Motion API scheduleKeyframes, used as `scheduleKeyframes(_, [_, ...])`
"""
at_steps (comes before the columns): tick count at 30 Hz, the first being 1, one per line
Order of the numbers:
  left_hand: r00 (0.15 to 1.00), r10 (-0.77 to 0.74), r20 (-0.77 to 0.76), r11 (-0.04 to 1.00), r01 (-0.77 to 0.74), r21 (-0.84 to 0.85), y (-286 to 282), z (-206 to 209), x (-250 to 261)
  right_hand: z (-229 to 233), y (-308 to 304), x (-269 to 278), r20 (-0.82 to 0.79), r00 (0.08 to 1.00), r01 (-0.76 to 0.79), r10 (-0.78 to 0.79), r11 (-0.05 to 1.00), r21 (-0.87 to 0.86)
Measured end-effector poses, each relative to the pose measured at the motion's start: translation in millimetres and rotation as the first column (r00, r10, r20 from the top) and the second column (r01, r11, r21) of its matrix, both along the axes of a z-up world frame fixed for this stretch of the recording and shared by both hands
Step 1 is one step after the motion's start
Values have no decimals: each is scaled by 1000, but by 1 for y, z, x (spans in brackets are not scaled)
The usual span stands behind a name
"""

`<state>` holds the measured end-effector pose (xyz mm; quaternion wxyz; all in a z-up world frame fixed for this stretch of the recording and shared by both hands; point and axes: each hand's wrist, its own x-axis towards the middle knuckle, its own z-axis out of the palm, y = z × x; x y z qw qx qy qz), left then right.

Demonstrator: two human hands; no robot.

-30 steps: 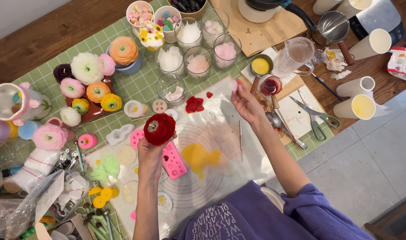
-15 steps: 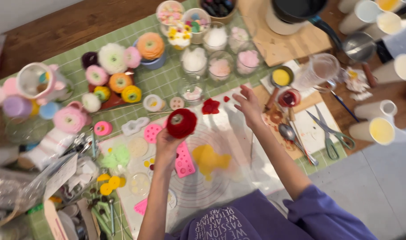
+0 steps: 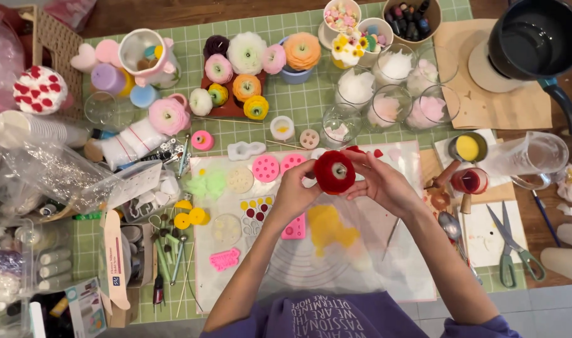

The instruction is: The recorder is finishing a rose-shaped candle by sculpting the wax petals with a tool and trimming the wick with scissors.

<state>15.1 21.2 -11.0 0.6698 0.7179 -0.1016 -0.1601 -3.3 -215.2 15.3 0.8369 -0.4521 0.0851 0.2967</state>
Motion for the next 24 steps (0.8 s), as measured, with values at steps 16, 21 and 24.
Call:
scheduleKeyframes(16, [939, -143, 311, 939, 29, 343, -6, 50, 27, -40, 17, 7, -102, 951, 306, -292, 935, 179])
scheduleKeyframes(21, [924, -136, 357, 921, -15, 390, -3, 52, 30, -47, 7, 5, -109, 929, 368, -353, 908, 199])
scheduleKeyframes(24, [964, -152, 216, 937, 71, 343, 6, 47, 34, -60, -10, 0, -117, 911, 409, -395, 900, 150])
